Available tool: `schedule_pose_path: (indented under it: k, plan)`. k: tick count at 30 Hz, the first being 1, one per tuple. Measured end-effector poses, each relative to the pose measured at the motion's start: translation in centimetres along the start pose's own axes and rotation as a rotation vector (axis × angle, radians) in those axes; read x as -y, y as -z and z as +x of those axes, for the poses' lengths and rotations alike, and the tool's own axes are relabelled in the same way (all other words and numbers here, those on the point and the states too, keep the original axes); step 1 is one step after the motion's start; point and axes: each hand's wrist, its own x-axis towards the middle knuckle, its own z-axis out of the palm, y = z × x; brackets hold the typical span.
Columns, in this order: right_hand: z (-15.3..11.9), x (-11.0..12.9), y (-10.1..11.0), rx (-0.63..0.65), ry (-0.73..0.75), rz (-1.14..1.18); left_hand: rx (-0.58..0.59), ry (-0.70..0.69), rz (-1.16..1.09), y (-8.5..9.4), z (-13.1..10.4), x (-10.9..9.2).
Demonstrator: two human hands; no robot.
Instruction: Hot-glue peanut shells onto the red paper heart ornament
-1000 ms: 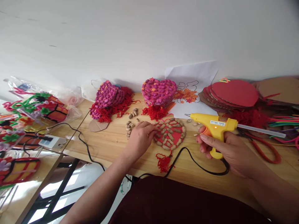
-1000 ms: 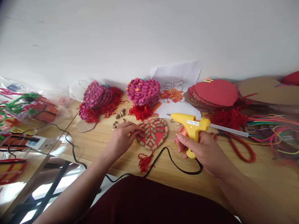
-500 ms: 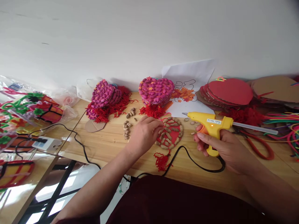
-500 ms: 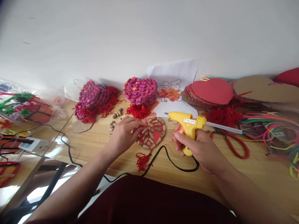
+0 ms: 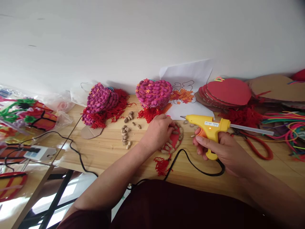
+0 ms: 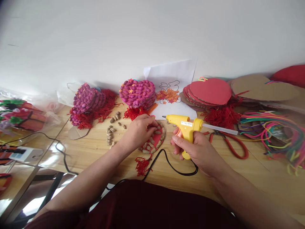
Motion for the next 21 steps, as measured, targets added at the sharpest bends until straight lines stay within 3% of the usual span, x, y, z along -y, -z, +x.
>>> schedule_pose_path:
  k: [21]
  plan:
    - [-0.04,0.14,-0.02,-0.005,0.003,-0.004,-0.027,-0.011,-0.011,-0.29,-0.32,-0.09]
